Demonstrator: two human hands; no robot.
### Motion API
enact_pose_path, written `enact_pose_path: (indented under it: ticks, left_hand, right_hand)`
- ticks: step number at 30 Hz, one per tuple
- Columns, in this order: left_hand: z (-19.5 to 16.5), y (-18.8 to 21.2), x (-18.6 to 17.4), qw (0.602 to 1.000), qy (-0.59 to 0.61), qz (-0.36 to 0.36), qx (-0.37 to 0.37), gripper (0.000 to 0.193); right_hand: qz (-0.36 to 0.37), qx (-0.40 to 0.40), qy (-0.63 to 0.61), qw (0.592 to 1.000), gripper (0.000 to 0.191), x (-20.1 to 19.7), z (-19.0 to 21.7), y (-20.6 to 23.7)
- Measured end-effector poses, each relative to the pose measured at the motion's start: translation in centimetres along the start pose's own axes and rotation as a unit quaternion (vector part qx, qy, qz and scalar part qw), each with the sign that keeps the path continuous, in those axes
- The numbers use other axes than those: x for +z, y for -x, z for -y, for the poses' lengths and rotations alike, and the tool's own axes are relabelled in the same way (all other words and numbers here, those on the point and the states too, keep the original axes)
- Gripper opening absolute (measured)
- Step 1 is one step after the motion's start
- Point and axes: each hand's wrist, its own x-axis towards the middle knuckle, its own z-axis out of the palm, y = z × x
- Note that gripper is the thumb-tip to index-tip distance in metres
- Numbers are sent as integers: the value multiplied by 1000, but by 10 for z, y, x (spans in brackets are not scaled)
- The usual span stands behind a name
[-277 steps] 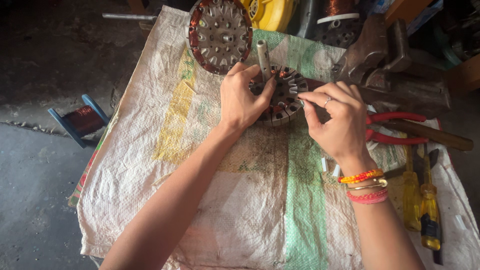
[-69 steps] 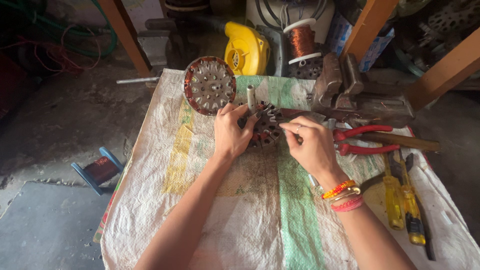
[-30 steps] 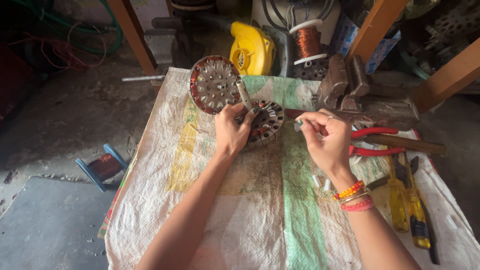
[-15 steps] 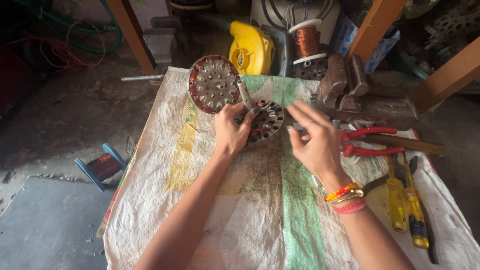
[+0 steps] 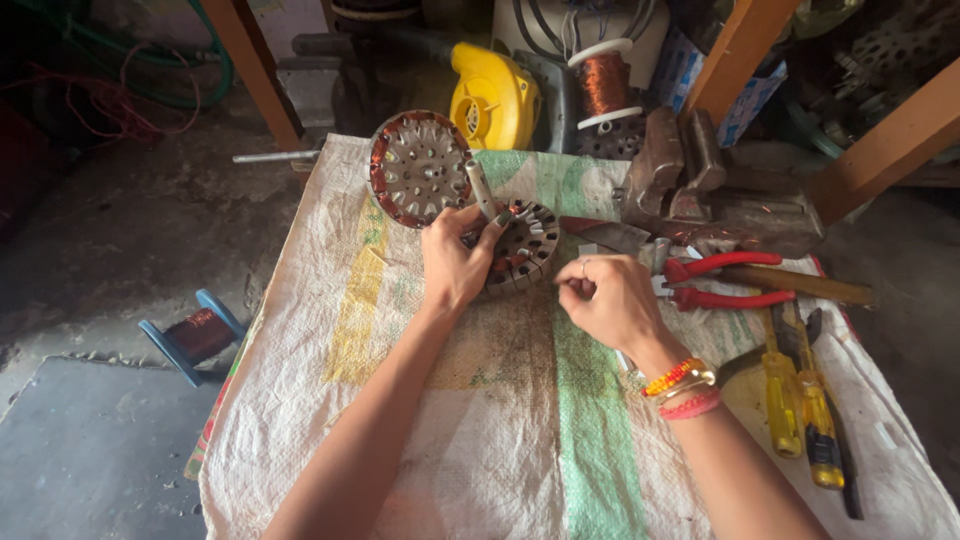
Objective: The person winds copper wire around the slots of a motor stator, using pliers to cut and tuck the wire ends. They rotate the stator to access different slots and continue winding until the slots are filled.
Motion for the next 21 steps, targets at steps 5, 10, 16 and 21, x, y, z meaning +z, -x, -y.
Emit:
enact_pose_path:
  ticks: [5,10,16,21]
  left_hand:
    - [2,-2,0,999,-14,-19,28,28]
    - [7,-3,3,999,-12,-19,24,31]
    - [8,-2,3,1000,-12,-12,17,30]
    - [7,-5,3,1000,-13,-4,-1,30]
  right_hand:
    - [-62,-53,-102,991,9,-6,17,2]
    - [-209,-39,-57,975,11,-10,16,4]
    - [-270,157,-53,948,14,-11,-11,0]
    - [-201,173,-16,964,34,-14,-8,-3]
